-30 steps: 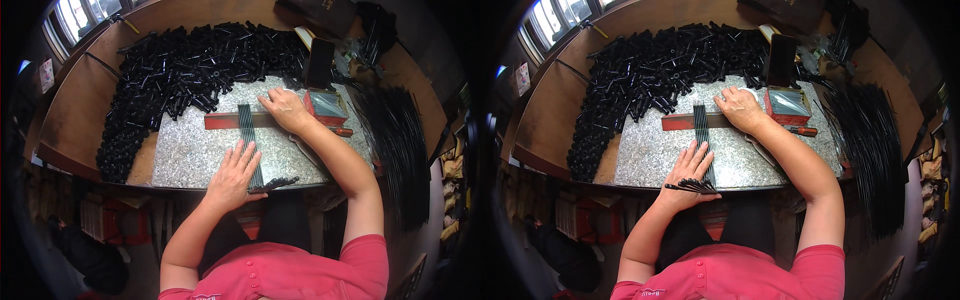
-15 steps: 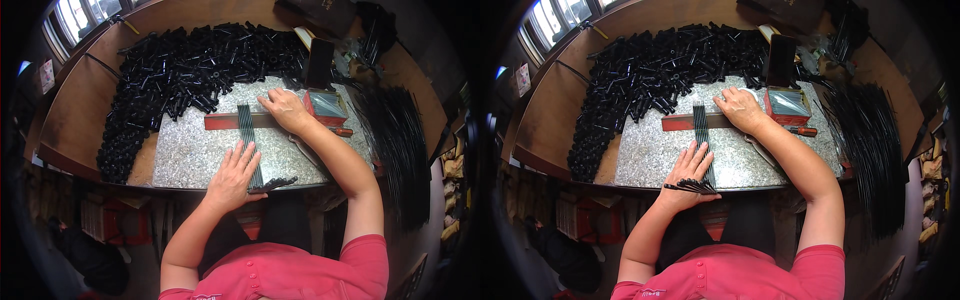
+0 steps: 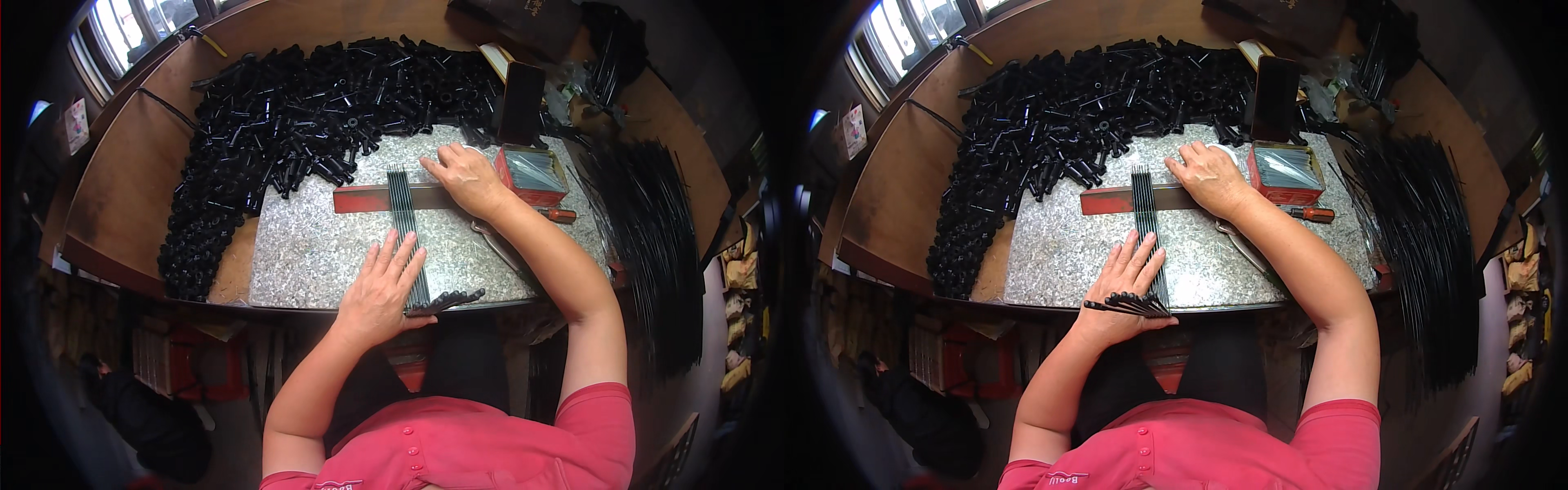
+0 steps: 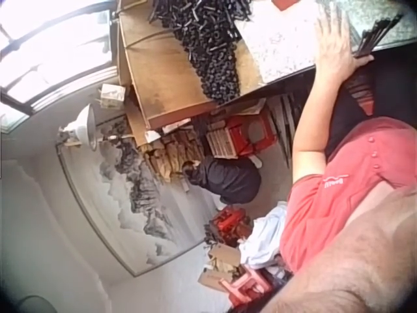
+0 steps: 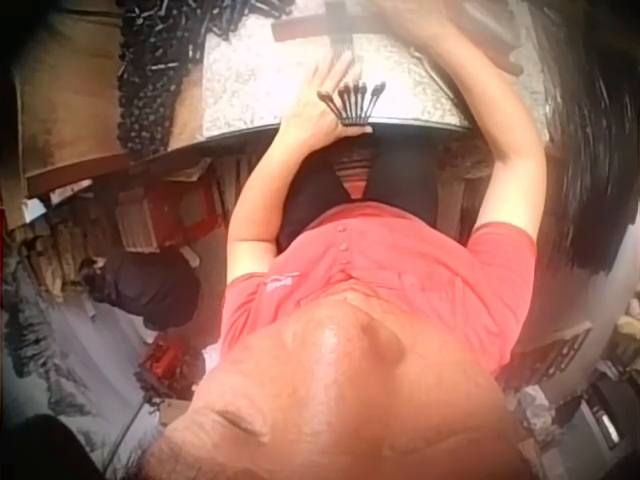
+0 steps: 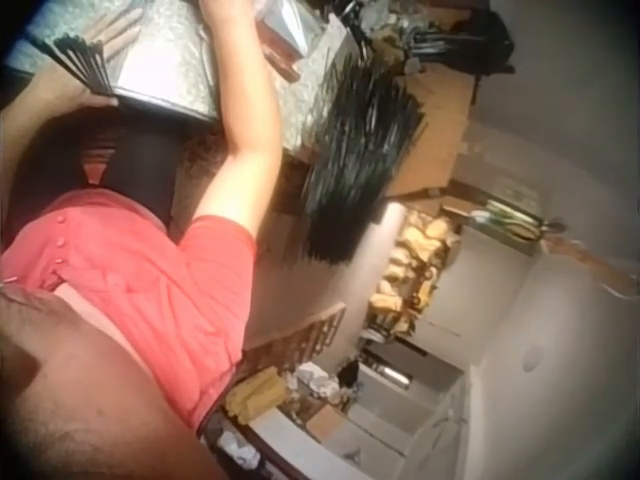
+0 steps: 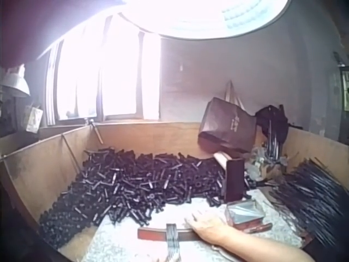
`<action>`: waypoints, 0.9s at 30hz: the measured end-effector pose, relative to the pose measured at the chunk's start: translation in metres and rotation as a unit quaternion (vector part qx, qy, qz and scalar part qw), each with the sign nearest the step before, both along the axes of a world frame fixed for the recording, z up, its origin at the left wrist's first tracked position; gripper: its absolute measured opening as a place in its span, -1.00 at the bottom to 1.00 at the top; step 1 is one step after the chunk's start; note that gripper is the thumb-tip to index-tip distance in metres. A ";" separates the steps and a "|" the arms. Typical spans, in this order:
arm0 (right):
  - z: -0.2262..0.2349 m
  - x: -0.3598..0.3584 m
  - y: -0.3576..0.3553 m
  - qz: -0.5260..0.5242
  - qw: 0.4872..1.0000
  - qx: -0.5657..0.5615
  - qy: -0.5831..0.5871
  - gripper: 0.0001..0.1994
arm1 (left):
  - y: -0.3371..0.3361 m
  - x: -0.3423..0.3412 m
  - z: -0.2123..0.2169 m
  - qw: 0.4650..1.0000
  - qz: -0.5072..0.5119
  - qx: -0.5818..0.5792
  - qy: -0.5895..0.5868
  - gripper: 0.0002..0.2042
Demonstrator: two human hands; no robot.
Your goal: Assembling wire fan guard components by bundling metal rods and securing them with a plastic central hub using pliers.
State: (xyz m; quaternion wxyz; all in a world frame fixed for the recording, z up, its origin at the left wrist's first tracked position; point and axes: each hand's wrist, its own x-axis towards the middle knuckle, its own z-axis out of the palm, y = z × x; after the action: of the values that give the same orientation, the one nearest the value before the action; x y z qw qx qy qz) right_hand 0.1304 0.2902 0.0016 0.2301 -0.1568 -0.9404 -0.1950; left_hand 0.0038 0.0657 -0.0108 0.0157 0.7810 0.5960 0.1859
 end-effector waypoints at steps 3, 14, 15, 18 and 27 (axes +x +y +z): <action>0.001 0.000 -0.001 0.002 1.000 0.000 0.004 -0.67 | 0.000 0.000 0.001 1.000 -0.001 -0.002 0.002 -0.07; -0.003 -0.001 0.000 -0.008 1.000 0.002 0.019 -0.78 | 0.001 0.000 0.000 1.000 -0.006 -0.015 0.001 -0.05; -0.003 -0.001 0.000 -0.011 1.000 0.001 0.021 -0.78 | 0.001 0.000 0.000 1.000 -0.009 -0.015 0.003 -0.05; -0.003 -0.001 0.002 -0.006 1.000 0.000 0.015 -0.70 | 0.001 0.000 0.000 1.000 -0.006 -0.008 -0.003 -0.04; -0.004 0.001 0.001 0.002 0.999 -0.017 0.028 -0.78 | 0.002 0.002 -0.002 1.000 -0.010 -0.009 0.003 -0.03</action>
State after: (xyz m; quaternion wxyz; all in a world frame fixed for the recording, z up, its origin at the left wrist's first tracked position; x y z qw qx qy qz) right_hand 0.1314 0.2917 -0.0026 0.2543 -0.1640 -0.9371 -0.1741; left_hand 0.0053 0.0679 -0.0126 0.0228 0.7872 0.5900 0.1778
